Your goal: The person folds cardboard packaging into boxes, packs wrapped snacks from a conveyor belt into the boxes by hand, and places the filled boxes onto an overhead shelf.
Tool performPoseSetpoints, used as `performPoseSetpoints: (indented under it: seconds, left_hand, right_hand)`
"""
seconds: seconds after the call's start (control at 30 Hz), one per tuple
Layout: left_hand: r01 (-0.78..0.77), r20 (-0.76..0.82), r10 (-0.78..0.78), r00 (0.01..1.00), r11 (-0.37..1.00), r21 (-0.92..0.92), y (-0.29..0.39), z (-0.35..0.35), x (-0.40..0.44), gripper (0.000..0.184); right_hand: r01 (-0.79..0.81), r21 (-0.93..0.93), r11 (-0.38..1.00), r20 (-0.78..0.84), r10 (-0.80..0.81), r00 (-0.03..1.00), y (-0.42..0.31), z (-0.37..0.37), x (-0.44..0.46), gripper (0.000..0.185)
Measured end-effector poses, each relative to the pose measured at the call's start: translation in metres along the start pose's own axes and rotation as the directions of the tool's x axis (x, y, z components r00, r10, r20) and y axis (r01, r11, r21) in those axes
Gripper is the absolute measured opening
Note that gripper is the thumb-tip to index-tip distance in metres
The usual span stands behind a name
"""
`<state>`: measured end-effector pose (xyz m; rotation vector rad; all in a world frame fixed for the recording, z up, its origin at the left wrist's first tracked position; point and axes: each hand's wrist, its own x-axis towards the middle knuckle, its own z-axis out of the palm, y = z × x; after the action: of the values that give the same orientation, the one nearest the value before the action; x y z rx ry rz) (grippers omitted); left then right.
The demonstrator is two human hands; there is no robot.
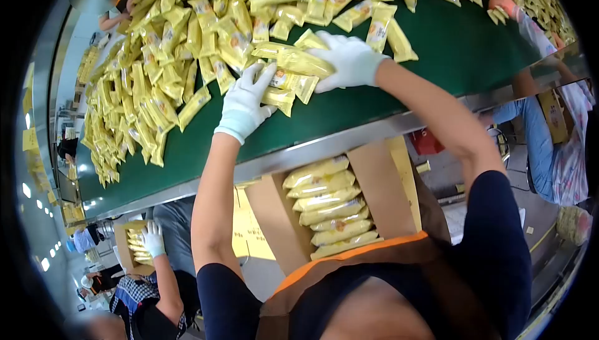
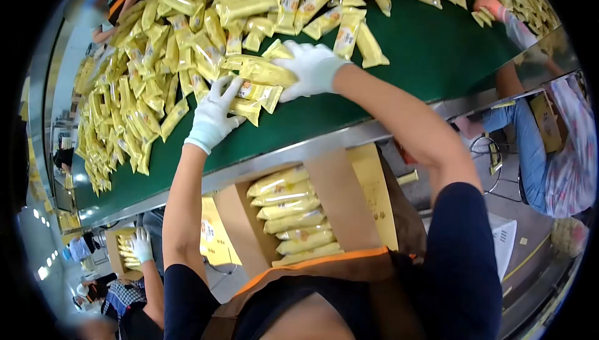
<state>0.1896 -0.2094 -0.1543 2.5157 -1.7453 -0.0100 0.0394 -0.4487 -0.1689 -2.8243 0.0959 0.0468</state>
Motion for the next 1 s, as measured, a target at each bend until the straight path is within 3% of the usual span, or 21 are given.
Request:
performPoseSetpoints:
  seconds: [0.03,0.07,0.1,0.2,0.3,0.37,0.4,0.43,0.47,0.53,0.57,0.6,0.63,0.7,0.73,0.77,0.8,0.83,0.9,0.97,1.0]
  left_hand:
    - [0.049,0.061,-0.047,0.997,0.998,-0.039,0.005,-0.008,-0.015,0.082]
    - [-0.009,0.104,0.004,0.995,0.999,0.048,0.006,-0.010,-0.030,0.081]
    - [-0.015,0.064,0.013,0.998,0.999,0.031,0.006,-0.008,-0.045,0.081]
    - [0.115,0.052,-0.111,0.992,0.990,-0.081,0.007,-0.007,-0.085,0.071]
    - [0.185,0.105,-0.185,0.977,0.983,0.010,-0.004,-0.003,-0.109,0.061]
    - [0.069,0.065,-0.063,0.996,0.993,-0.091,-0.007,-0.005,-0.127,0.054]
    - [0.165,0.074,-0.149,0.986,0.938,-0.304,0.002,-0.010,-0.132,0.050]
    - [0.226,0.036,-0.249,0.968,0.798,-0.558,0.009,-0.011,-0.134,0.046]
    - [0.244,0.013,-0.303,0.953,0.740,-0.627,0.013,-0.015,-0.129,0.044]
    - [0.219,-0.040,-0.353,0.935,0.661,-0.717,0.028,-0.032,-0.105,0.043]
    - [0.277,0.005,-0.369,0.929,0.687,-0.672,0.032,-0.037,-0.087,0.048]
    - [0.179,-0.049,-0.243,0.969,0.821,-0.542,0.029,-0.033,-0.069,0.051]
    - [0.062,-0.082,-0.102,0.991,0.918,-0.393,0.026,-0.030,-0.052,0.054]
    - [0.045,0.089,-0.036,0.995,0.994,-0.101,0.030,-0.026,-0.025,0.058]
    - [-0.001,0.035,0.007,0.999,0.987,-0.161,0.023,-0.013,-0.020,0.060]
    - [-0.033,0.025,0.037,0.999,0.991,-0.128,0.015,-0.004,-0.020,0.059]
    - [-0.062,0.022,0.064,0.998,0.993,-0.097,0.014,-0.001,-0.022,0.059]
    - [-0.090,0.024,0.092,0.995,0.994,-0.065,0.015,0.002,-0.028,0.059]
    - [-0.091,0.047,0.093,0.995,0.995,-0.045,0.014,0.002,-0.036,0.060]
    - [-0.049,0.120,0.053,0.991,0.998,-0.038,0.012,-0.001,-0.039,0.061]
    - [-0.078,0.066,0.080,0.995,0.997,-0.023,0.009,0.002,-0.043,0.063]
  right_hand:
    - [0.053,-0.071,0.996,-0.120,-0.061,0.991,0.010,0.018,-0.016,0.075]
    - [0.084,-0.078,0.993,-0.145,-0.095,0.985,0.014,0.022,-0.030,0.070]
    - [0.115,-0.091,0.989,-0.175,-0.129,0.976,0.016,0.022,-0.041,0.065]
    - [-0.066,-0.188,0.980,-0.257,0.015,0.966,0.014,0.022,-0.073,0.058]
    - [-0.062,-0.265,0.962,-0.268,-0.011,0.963,0.015,0.012,-0.093,0.061]
    - [0.097,-0.298,0.950,-0.270,-0.181,0.946,0.002,0.005,-0.101,0.072]
    - [0.160,-0.239,0.958,-0.241,-0.218,0.946,-0.002,0.010,-0.103,0.072]
    - [0.220,-0.174,0.960,-0.218,-0.255,0.942,-0.006,0.020,-0.103,0.072]
    - [0.211,-0.189,0.959,-0.338,-0.265,0.903,-0.011,0.031,-0.100,0.058]
    - [0.155,-0.097,0.983,-0.216,-0.172,0.961,-0.023,0.034,-0.088,0.052]
    - [0.126,-0.059,0.990,-0.152,-0.133,0.979,-0.027,0.034,-0.082,0.049]
    - [0.233,-0.035,0.972,-0.194,-0.235,0.952,-0.028,0.037,-0.076,0.039]
    - [0.218,-0.033,0.976,-0.226,-0.219,0.949,-0.029,0.034,-0.074,0.039]
    - [0.183,-0.031,0.983,-0.293,-0.184,0.938,-0.029,0.021,-0.069,0.039]
    - [0.146,0.058,0.988,-0.433,-0.107,0.895,-0.025,0.010,-0.069,0.040]
    - [0.013,0.158,0.987,-0.437,0.058,0.897,-0.019,-0.005,-0.069,0.043]
    - [0.038,0.044,0.998,-0.689,0.003,0.725,0.002,0.009,-0.062,0.043]
    - [-0.130,0.063,0.990,-0.541,0.143,0.829,0.015,-0.002,-0.058,0.043]
    - [-0.201,-0.026,0.979,-0.444,0.169,0.880,0.026,0.002,-0.044,0.042]
    - [-0.258,0.072,0.963,-0.190,0.267,0.945,0.027,-0.010,-0.033,0.042]
    - [-0.294,0.112,0.949,-0.049,0.301,0.952,0.022,-0.016,-0.030,0.041]
